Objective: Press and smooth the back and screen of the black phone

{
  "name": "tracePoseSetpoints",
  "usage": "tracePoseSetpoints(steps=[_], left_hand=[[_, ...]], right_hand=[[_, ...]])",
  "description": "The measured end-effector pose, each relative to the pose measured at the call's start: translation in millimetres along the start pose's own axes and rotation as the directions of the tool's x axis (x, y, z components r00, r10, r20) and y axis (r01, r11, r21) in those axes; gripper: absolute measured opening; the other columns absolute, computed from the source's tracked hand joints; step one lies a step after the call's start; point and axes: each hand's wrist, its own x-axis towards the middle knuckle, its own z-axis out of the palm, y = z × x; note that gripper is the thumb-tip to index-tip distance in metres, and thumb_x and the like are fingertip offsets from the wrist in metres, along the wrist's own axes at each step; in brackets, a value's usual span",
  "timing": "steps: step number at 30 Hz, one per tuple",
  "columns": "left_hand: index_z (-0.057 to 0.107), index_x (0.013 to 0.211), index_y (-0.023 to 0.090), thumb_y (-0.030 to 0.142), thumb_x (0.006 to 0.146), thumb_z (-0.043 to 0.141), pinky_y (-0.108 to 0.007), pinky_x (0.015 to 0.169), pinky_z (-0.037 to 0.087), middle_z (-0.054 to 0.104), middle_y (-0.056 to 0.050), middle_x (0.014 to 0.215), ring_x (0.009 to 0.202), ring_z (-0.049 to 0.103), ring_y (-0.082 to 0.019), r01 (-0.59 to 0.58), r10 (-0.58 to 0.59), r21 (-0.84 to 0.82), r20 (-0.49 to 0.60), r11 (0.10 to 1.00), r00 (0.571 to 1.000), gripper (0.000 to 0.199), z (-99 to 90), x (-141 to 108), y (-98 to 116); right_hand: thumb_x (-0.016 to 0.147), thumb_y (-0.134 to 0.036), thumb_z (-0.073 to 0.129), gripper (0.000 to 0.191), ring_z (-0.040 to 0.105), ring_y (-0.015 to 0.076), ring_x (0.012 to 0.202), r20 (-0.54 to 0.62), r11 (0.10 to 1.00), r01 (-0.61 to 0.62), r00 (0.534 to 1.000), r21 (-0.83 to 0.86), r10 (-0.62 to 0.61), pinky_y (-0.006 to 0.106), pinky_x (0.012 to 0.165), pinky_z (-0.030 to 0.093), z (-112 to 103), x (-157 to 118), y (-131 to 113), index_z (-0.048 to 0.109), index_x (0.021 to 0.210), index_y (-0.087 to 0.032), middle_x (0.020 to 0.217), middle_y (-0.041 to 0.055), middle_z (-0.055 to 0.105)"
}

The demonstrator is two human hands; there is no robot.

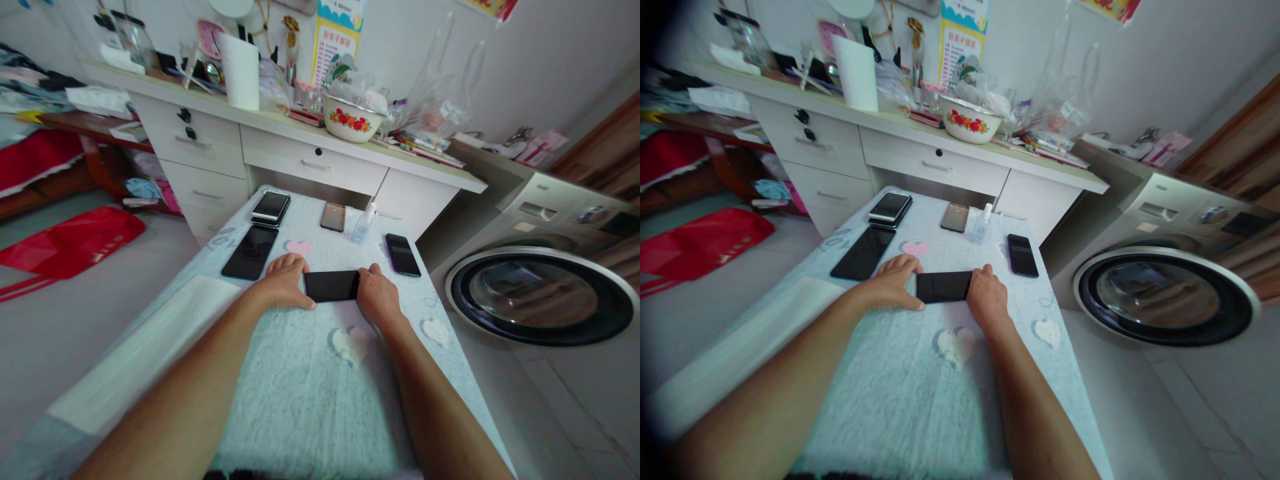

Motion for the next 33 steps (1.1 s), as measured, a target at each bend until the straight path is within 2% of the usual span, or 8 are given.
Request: tracePoseSetpoints(steps=[7,15,25,33], left_hand=[[0.046,0.103,0.026,0.055,0.048,0.072,-0.038,0.101,0.033,0.043,-0.005,0.122,0.12,0.041,-0.029,0.005,-0.006,0.016,0.005,1.0,1.0,0.068,-0.9,-1,1],[0.045,0.103,0.026,0.055,0.047,0.072,-0.039,0.101,0.033,0.043,-0.005,0.121,0.12,0.041,-0.029,0.008,-0.008,0.008,0.004,1.0,1.0,0.069,-0.5,0,1],[0.045,0.104,0.026,0.056,0.047,0.071,-0.039,0.102,0.032,0.043,-0.005,0.123,0.121,0.04,-0.029,0.011,-0.012,0.018,0.007,1.0,1.0,0.069,-0.1,0,1],[0.046,0.102,0.026,0.055,0.046,0.073,-0.039,0.102,0.033,0.043,-0.005,0.121,0.12,0.041,-0.028,0.015,-0.015,0.012,0.001,1.0,1.0,0.069,-1.9,-1,4]], right_hand=[[0.094,-0.017,0.03,0.03,0.063,0.0187,0.08,0.013,0.998,-0.064,0.998,0.013,0.064,0.028,0.066,0.044,4,3,5,0.059,0.101,-0.017,0.101,0.0093,0.053],[0.093,-0.016,0.029,0.029,0.062,0.0189,0.078,-0.017,0.999,-0.048,0.999,0.016,0.048,0.027,0.062,0.042,7,3,4,0.058,0.098,-0.017,0.1,0.0091,0.054],[0.091,-0.011,0.03,0.029,0.061,0.0174,0.079,-0.011,0.999,0.034,0.999,0.018,-0.034,0.027,0.062,0.04,2,-4,-8,0.056,0.101,-0.016,0.102,0.0099,0.054],[0.091,-0.013,0.029,0.031,0.059,0.0193,0.086,0.012,0.987,0.159,0.987,0.031,-0.16,0.029,0.066,0.042,-2,-14,-24,0.055,0.108,-0.017,0.108,0.0113,0.053]])
